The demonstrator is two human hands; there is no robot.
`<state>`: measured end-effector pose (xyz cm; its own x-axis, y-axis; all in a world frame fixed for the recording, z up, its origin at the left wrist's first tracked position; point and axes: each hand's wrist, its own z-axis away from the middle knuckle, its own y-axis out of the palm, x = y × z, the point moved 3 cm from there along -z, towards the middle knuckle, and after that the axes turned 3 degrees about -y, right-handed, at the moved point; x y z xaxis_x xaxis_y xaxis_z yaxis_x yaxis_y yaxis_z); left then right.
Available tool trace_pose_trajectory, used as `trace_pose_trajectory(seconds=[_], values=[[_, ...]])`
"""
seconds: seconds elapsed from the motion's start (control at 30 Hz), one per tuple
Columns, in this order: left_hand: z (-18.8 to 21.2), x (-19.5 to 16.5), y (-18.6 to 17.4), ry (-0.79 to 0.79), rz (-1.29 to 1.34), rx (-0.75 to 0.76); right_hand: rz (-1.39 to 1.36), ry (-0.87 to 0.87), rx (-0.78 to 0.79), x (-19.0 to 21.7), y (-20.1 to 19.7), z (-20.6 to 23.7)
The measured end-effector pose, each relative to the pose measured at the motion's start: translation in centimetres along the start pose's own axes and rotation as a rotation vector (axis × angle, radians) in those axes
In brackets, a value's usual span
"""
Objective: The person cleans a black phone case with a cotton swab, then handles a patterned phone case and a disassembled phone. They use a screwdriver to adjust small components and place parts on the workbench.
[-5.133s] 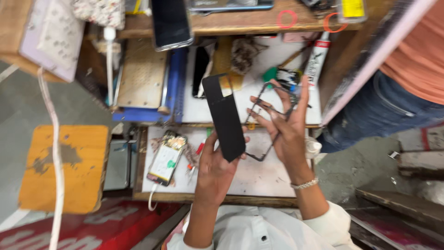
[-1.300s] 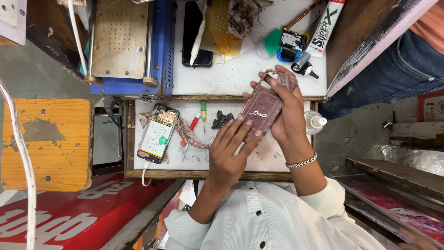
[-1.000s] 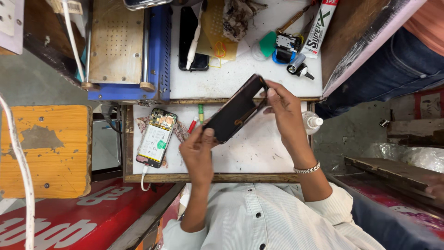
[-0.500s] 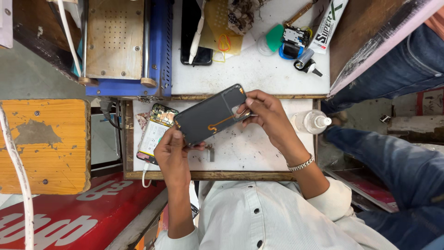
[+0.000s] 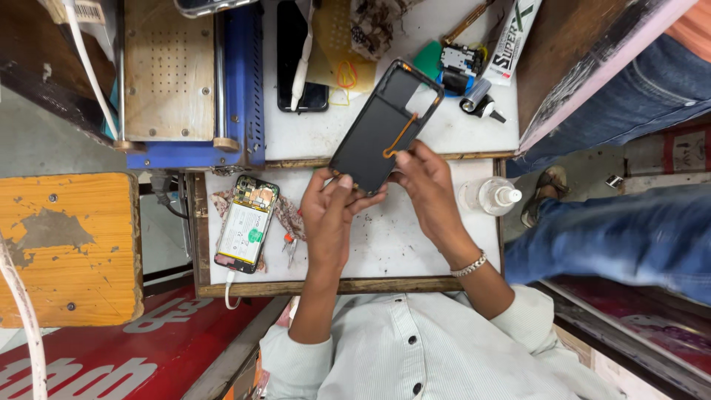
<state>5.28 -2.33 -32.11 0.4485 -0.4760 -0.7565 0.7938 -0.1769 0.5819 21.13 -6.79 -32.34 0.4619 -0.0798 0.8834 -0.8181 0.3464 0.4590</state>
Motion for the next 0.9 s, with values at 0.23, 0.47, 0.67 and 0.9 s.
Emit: trace_pose_trajectory(seconds=[0.23, 0.47, 0.67, 0.9], values=[[-2.7, 0.6, 1.3, -0.010, -0.217, -0.010, 0.300, -0.126, -0.109, -0.6, -0.3, -3.5], [-1.5, -4.7, 4.5, 0.405, -1.016, -0.263, 0.470, -0.067, -0.206, 1.5, 1.5, -6.7], [-5.0, -6.3, 12.5, 0.870, -1.193, 0.190, 1.131, -0.498, -0.133, 3.1, 2.1, -5.7], [-15.4, -3.7, 18.4, 0.920, -1.587, 0.581, 0.622, -0.065, -0.130, 2.2, 2.4, -0.5]])
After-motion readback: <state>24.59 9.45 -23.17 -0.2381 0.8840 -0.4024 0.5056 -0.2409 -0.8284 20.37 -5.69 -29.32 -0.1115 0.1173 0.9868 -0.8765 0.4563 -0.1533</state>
